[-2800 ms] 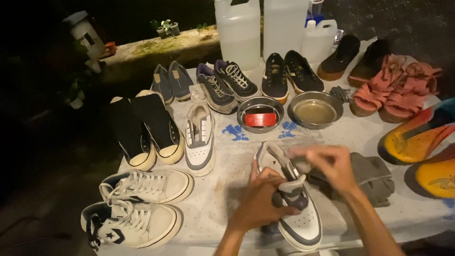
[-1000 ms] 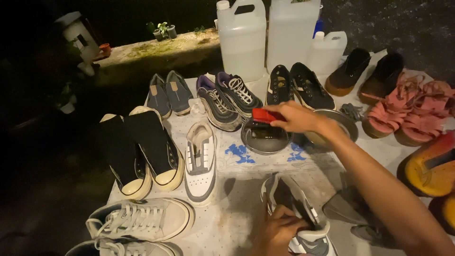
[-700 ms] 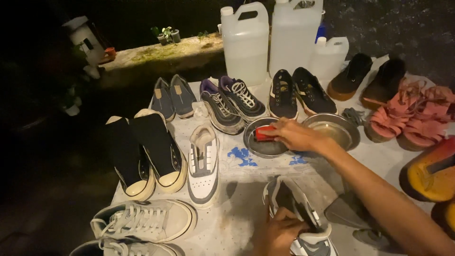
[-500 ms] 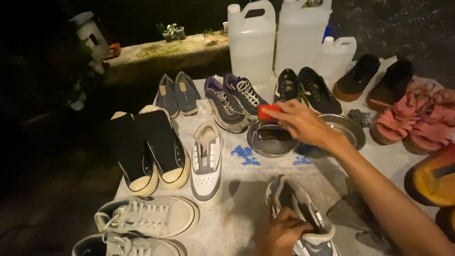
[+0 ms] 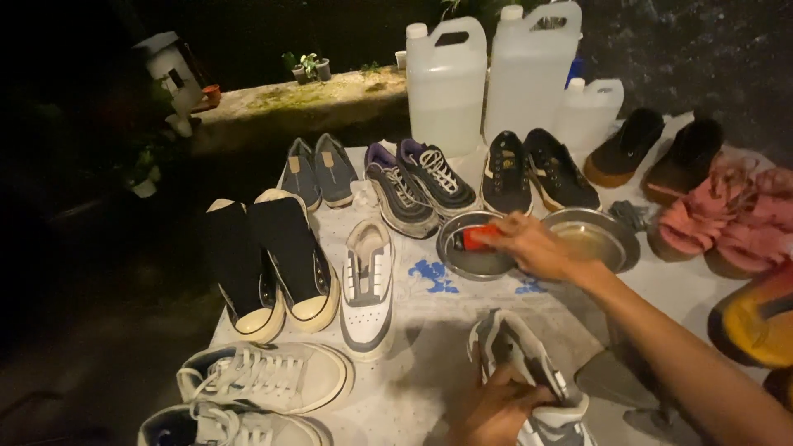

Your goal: The person cleans a white and gray sneaker using a cloth and a red brush. They wipe the shoe, dip the brush in a liquid, scrub the shoe, and then wipe it again with the cloth.

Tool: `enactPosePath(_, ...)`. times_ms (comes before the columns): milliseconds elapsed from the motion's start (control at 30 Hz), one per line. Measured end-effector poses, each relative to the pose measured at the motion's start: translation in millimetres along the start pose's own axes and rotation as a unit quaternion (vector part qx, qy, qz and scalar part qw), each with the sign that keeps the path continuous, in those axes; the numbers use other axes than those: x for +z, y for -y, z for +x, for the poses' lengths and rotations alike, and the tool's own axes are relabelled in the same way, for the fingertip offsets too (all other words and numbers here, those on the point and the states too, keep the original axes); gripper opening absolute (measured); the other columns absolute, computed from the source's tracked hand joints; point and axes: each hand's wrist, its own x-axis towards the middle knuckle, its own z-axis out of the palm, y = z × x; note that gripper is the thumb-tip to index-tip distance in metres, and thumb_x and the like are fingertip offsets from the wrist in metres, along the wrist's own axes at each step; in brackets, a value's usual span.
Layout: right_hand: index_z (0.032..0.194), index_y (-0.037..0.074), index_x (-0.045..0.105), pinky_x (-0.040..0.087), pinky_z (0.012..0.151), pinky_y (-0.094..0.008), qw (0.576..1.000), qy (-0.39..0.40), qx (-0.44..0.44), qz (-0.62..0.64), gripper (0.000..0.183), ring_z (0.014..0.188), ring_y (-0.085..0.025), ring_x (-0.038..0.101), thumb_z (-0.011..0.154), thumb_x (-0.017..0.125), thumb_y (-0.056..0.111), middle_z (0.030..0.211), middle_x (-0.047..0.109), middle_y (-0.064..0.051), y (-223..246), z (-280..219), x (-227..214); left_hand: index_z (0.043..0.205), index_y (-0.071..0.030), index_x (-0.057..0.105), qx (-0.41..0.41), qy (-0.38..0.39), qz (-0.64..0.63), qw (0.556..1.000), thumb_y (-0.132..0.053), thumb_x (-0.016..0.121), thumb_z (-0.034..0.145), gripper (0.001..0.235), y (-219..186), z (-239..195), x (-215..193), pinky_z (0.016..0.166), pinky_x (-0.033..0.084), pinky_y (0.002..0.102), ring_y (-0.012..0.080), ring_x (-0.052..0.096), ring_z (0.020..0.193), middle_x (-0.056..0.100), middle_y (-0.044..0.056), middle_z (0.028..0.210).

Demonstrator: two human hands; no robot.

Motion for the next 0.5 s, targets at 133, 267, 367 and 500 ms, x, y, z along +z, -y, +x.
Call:
enactPosePath(133, 0.161, 0.031, 0.03, 0.043, 0.086, -0.038, 0.992, -0.113, -0.026, 0.038, 0.087, 0.105, -0.028, 0.05, 0.09, 0.063, -0.006, 0.122, 0.056, -0.017, -12, 2, 13, 0.134, -0.029, 0.056, 0.029, -0.119, 0.005, 0.992, -0.06, 0.049, 0.082, 0.061, 9, 1, 7, 0.112, 0.021, 0.059, 0.0178, 0.041, 0.138, 0.056, -0.002, 0.128)
enactPosePath(267, 0.161, 0.032, 0.029, 0.043, 0.085, -0.032, 0.975, -0.189, -0.025, 0.114, 0.084, 0.094, -0.018, 0.048, 0.094, 0.065, -0.004, 0.113, 0.066, -0.004, 1, 5, 10, 0.126, -0.028, 0.058, 0.032, -0.138, -0.018, 0.99, -0.051, 0.062, 0.071, 0.06, 5, -5, 10, 0.104, 0.04, 0.045, 0.0186, 0.055, 0.117, 0.052, 0.008, 0.106)
enactPosePath(367, 0.158, 0.024, 0.036, 0.051, 0.1, -0.042, 0.955, -0.293, -0.027, 0.043, 0.083, 0.119, -0.027, 0.051, 0.089, 0.07, -0.005, 0.15, 0.055, -0.009, 5, 11, -4, 0.123, -0.018, 0.058, 0.064, -0.119, -0.007, 0.991, -0.05, 0.07, 0.069, 0.064, 0, -4, -3, 0.121, 0.008, 0.068, 0.0288, 0.048, 0.134, 0.073, 0.003, 0.107)
enactPosePath(500, 0.054, 0.009, 0.053, 0.053, 0.105, -0.042, 0.958, -0.079, 0.019, 0.276, 0.054, 0.035, -0.018, 0.044, 0.107, 0.045, 0.016, 0.044, 0.045, -0.003, 23, 9, -17, 0.141, -0.026, 0.056, 0.008, -0.092, -0.037, 0.995, -0.065, 0.059, 0.069, 0.082, -7, -10, -9, 0.121, 0.018, 0.053, 0.0309, 0.051, 0.128, 0.048, 0.02, 0.131)
